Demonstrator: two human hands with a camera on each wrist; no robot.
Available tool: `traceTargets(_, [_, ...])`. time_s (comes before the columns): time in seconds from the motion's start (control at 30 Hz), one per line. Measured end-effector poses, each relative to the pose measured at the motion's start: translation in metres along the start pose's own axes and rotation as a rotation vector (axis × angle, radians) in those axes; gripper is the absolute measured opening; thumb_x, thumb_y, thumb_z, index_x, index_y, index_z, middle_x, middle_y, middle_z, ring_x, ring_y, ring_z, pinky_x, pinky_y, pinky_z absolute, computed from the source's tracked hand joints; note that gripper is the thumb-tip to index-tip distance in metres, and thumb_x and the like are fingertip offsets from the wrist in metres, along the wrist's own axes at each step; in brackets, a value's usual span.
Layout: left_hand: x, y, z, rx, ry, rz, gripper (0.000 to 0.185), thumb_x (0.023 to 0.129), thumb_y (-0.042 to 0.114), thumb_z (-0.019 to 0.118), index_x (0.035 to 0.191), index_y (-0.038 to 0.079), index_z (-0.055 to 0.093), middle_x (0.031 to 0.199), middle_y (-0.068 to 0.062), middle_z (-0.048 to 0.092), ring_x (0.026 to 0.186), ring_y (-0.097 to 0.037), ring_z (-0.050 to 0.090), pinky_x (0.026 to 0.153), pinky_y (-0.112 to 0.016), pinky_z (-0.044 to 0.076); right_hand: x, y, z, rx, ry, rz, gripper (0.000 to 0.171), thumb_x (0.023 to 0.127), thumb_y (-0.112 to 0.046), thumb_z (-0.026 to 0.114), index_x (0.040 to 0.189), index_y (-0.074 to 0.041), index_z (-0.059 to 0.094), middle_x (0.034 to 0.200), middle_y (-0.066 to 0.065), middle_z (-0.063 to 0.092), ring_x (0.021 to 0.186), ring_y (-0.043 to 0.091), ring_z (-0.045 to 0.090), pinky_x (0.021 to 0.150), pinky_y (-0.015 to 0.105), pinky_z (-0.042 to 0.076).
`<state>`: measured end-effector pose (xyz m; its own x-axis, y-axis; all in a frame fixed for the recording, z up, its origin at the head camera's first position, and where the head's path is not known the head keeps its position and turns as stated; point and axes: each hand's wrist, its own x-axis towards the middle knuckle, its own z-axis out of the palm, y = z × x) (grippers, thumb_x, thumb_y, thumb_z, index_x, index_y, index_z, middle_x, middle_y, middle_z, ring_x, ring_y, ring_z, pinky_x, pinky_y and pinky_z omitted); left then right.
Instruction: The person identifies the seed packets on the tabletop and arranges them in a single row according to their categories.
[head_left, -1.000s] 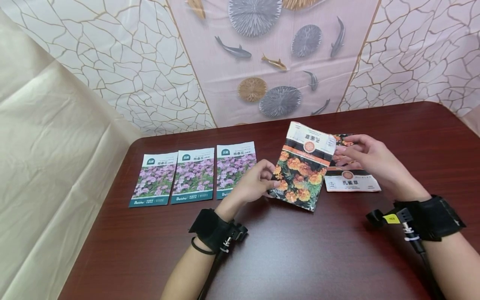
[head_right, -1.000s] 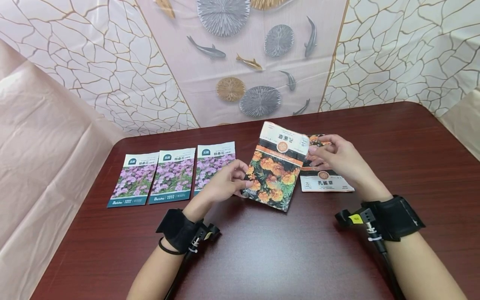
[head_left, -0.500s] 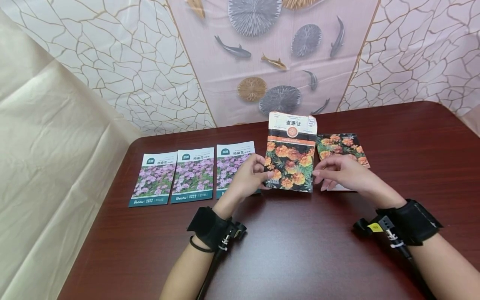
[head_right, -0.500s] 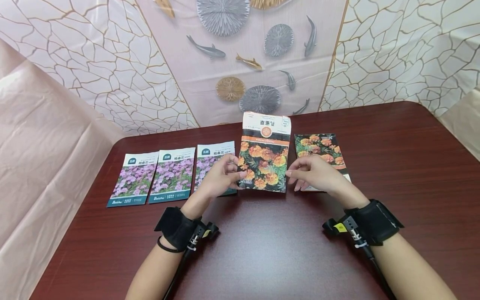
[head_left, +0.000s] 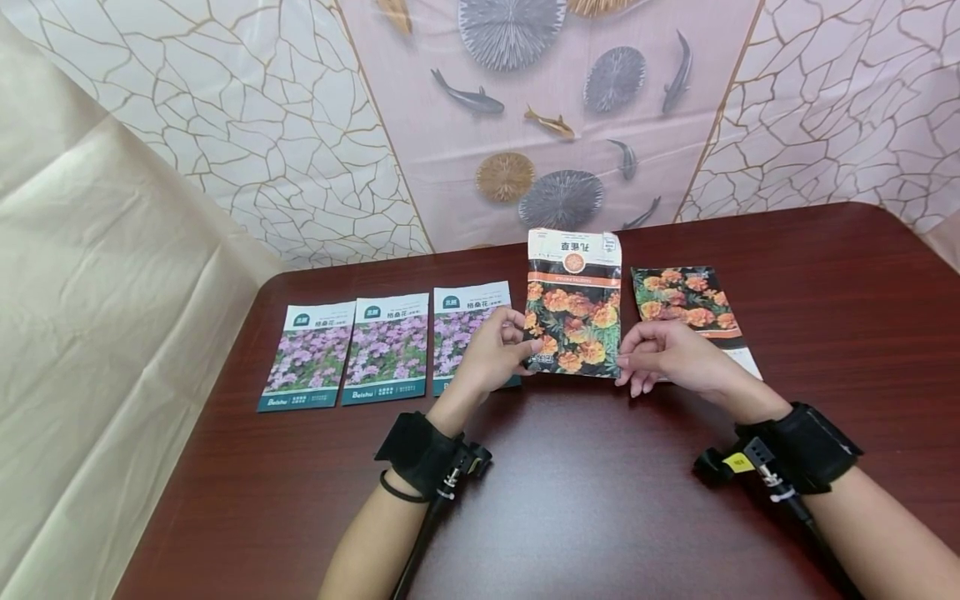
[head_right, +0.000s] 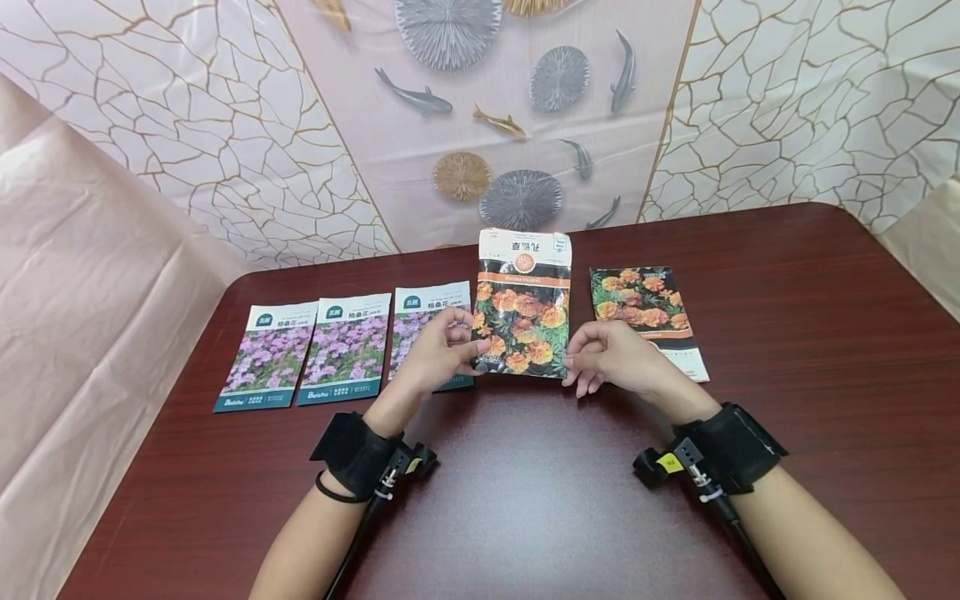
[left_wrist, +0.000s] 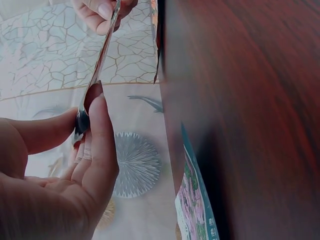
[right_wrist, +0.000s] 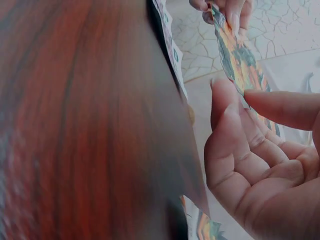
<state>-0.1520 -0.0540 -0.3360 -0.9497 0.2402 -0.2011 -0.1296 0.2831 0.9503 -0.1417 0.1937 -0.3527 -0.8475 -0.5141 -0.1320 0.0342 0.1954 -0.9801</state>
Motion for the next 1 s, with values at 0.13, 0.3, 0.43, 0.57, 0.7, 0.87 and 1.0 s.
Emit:
traceTargets(0.13, [0.0008,-0.0012,-0.0009,0.029,0.009,-0.021,0.027,0.087,0.006,0.061,0.110,0.002,0.048,0.081,-0.007,0.053,0.065,-0.019,0.057,0.063,-0.037,0.054,0.0006,0.0006,0.0025,0.042,0.041,0.043,0.013,0.091,0.000,0.051,0.093,0.012,0.048,0.077,0.016,0.065,0.059,0.020,0.061,0.055,0.033,0.052])
traceTargets(0.3, [0.0007,-0.0019,-0.0022,0.078,0.000,-0.032,0.035,0.088,0.009,0.061,0.120,-0.001,0.051,0.088,-0.011,0.059,0.062,-0.019,0.059,0.062,-0.035,0.054,0.0019,0.0033,0.0030,0.063,0.075,0.070,0.013,0.091,0.004,0.043,0.096,0.015,0.045,0.076,0.016,0.063,0.060,0.019,0.060,0.056,0.032,0.052])
traceTargets(0.43, [0.0012,-0.0032,-0.0023,0.098,-0.020,-0.040,0.038,0.088,0.007,0.060,0.124,-0.002,0.051,0.088,-0.012,0.062,0.062,-0.016,0.060,0.061,-0.032,0.054,0.0028,0.0053,0.0020,0.060,0.090,0.091,0.015,0.090,0.004,0.041,0.098,0.017,0.045,0.076,0.016,0.062,0.060,0.019,0.060,0.057,0.031,0.052])
traceTargets(0.57, [0.0023,-0.0055,-0.0022,0.115,-0.036,-0.065,0.042,0.088,0.005,0.060,0.128,-0.002,0.049,0.088,-0.012,0.063,0.062,-0.016,0.061,0.061,-0.031,0.054,0.0040,0.0064,0.0013,0.062,0.097,0.118,0.015,0.090,0.004,0.042,0.098,0.017,0.046,0.076,0.016,0.062,0.060,0.019,0.060,0.057,0.031,0.052])
traceTargets(0.7, [0.0027,-0.0066,-0.0021,0.118,-0.042,-0.092,0.046,0.087,0.003,0.061,0.130,-0.002,0.047,0.097,-0.015,0.062,0.064,-0.016,0.062,0.062,-0.030,0.054,0.0052,0.0076,0.0008,0.066,0.096,0.134,0.015,0.090,0.003,0.042,0.097,0.016,0.047,0.075,0.015,0.062,0.060,0.018,0.061,0.057,0.031,0.052])
traceTargets(0.87, [0.0024,-0.0066,-0.0007,0.121,-0.044,-0.094,0.048,0.086,0.001,0.062,0.131,-0.003,0.045,0.103,-0.019,0.062,0.064,-0.017,0.064,0.063,-0.031,0.054,0.0056,0.0089,-0.0002,0.071,0.095,0.140,0.017,0.091,0.002,0.043,0.098,0.017,0.047,0.076,0.016,0.063,0.061,0.019,0.062,0.057,0.031,0.052])
traceTargets(1.0, [0.0020,-0.0060,-0.0001,0.093,-0.055,-0.106,0.048,0.086,0.001,0.061,0.131,-0.004,0.045,0.107,-0.021,0.061,0.069,-0.022,0.066,0.063,-0.031,0.054,0.0050,0.0077,-0.0007,0.069,0.109,0.152,0.022,0.091,0.001,0.043,0.104,0.018,0.046,0.078,0.015,0.064,0.062,0.019,0.063,0.058,0.029,0.052])
